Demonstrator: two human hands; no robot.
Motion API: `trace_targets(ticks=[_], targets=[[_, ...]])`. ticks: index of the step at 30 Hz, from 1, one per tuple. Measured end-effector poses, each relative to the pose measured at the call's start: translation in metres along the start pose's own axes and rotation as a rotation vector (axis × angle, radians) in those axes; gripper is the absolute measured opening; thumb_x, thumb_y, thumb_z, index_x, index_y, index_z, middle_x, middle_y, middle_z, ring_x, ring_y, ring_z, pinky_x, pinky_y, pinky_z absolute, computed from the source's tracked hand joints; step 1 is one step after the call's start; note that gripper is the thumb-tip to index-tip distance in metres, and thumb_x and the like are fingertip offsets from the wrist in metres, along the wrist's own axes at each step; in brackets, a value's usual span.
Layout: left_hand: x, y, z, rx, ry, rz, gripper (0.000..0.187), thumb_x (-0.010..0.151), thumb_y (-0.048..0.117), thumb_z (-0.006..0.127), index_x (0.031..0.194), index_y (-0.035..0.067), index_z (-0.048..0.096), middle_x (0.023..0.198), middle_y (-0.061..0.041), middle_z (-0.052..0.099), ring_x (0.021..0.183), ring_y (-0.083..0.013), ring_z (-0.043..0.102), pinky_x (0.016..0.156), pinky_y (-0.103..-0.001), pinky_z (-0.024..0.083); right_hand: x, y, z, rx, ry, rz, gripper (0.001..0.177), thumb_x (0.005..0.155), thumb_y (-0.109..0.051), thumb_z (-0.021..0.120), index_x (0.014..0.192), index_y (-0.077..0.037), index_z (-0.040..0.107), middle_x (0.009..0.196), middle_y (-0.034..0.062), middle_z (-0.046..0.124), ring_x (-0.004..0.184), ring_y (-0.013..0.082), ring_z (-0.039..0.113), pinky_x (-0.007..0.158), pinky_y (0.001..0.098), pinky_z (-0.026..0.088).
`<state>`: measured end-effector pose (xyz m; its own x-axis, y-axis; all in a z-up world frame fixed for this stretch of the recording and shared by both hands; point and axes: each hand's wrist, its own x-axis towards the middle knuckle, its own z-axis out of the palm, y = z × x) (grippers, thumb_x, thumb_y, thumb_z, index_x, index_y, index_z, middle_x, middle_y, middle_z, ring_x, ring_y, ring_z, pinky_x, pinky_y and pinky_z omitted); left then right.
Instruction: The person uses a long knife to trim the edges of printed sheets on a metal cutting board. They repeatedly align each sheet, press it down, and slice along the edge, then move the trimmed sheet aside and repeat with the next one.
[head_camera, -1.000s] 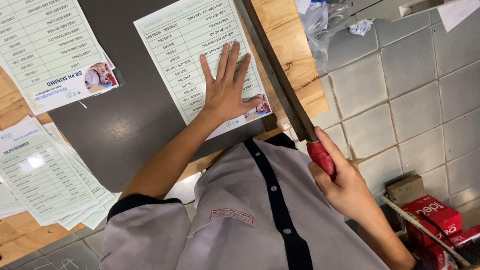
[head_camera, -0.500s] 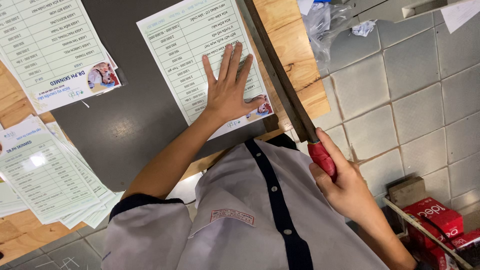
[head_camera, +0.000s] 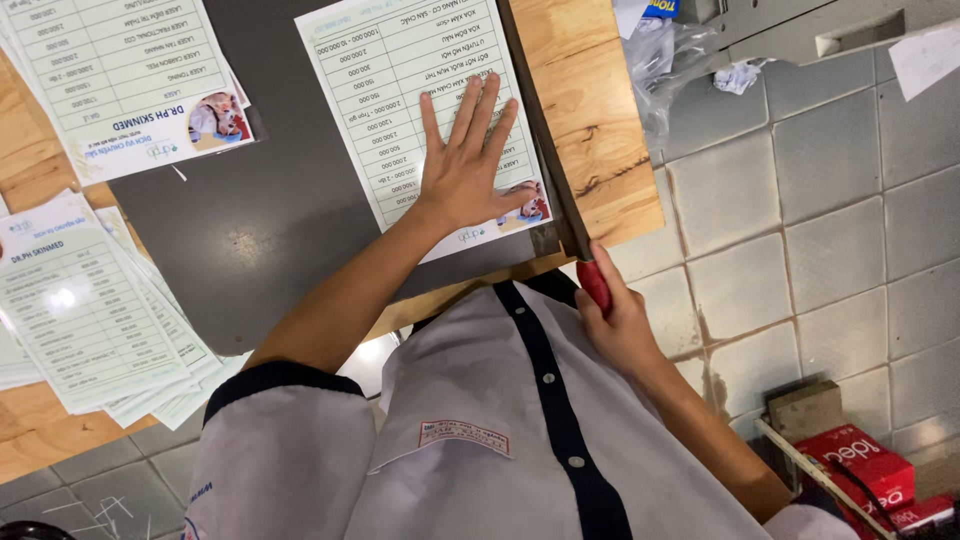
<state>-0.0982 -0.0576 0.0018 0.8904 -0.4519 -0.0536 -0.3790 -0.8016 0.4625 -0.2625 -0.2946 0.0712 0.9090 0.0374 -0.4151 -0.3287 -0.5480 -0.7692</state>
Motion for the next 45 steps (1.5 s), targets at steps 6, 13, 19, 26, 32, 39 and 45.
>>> trace_targets(ticks=[6,13,19,26,32,39,45], targets=[[-0.002,-0.004,0.006,0.029,0.036,0.009,0.119,0.072,0.074,0.074,0.159,0.003,0.034,0.170,-0.022,0.010,0.157,-0.0326,0.002,0.114,-0.074,-0.014,0.008,0.040,0.015,0.017,0.016,-0.129,0.069,0.097,-0.008,0.061,0.161,-0.014,0.034,0.078,0.0082,0.065,0.069,0.0144,0.061,0.070,0.0285,0.052],[-0.049,0.000,0.025,0.216,0.221,0.230,0.063,0.103,0.064,0.066,0.145,0.021,0.049,0.170,-0.002,0.031,0.166,-0.0218,0.019,0.135,-0.070,-0.002,0.007,0.037,0.016,0.135,-0.032,0.038,0.073,0.098,-0.009,0.058,0.163,-0.021,0.028,0.066,0.0059,0.056,0.050,0.0098,0.050,0.049,0.0282,0.046],[-0.119,0.016,0.036,0.109,0.160,0.152,0.096,0.076,0.071,0.065,0.149,0.011,0.051,0.160,-0.015,0.036,0.151,-0.0309,0.025,0.116,-0.072,0.002,0.009,0.027,0.017,0.227,-0.045,-0.012,0.076,0.096,-0.006,0.053,0.164,-0.014,0.021,0.074,0.0030,0.057,0.049,0.0099,0.051,0.044,0.0284,0.044],[-0.164,0.027,0.040,0.197,0.203,0.152,0.053,0.096,0.035,0.065,0.146,0.025,0.050,0.159,-0.003,0.045,0.153,-0.0219,0.031,0.123,-0.070,0.012,0.008,0.029,0.018,0.180,-0.021,0.010,0.080,0.095,-0.002,0.049,0.166,-0.014,0.015,0.072,0.0049,0.054,0.047,0.0132,0.049,0.040,0.0310,0.040],[-0.191,0.015,-0.052,0.144,0.533,0.214,0.046,0.101,0.023,0.063,0.147,0.023,0.058,0.156,-0.003,0.051,0.144,-0.0242,0.049,0.117,-0.049,0.045,0.008,0.032,0.017,0.213,-0.039,0.000,0.083,0.097,-0.003,0.048,0.168,-0.014,0.008,0.072,0.0050,0.051,0.048,0.0137,0.048,0.043,0.0310,0.042],[-0.192,-0.085,-0.206,0.100,1.222,0.292,0.029,0.104,-0.003,0.065,0.132,0.008,0.066,0.133,-0.010,0.069,0.129,-0.0230,0.068,0.105,-0.039,0.063,0.012,0.035,0.019,0.192,-0.010,0.058,0.083,0.096,-0.004,0.048,0.168,-0.018,0.008,0.075,0.0072,0.053,0.050,0.0164,0.050,0.044,0.0338,0.043],[-0.164,-0.164,-0.191,0.156,1.006,0.027,0.039,0.098,-0.004,0.065,0.135,0.009,0.069,0.143,-0.008,0.066,0.137,-0.0304,0.060,0.117,-0.050,0.045,0.015,0.052,0.015,0.212,0.017,0.048,0.084,0.097,-0.003,0.048,0.170,-0.018,0.010,0.077,0.0084,0.054,0.053,0.0171,0.050,0.047,0.0346,0.044]])
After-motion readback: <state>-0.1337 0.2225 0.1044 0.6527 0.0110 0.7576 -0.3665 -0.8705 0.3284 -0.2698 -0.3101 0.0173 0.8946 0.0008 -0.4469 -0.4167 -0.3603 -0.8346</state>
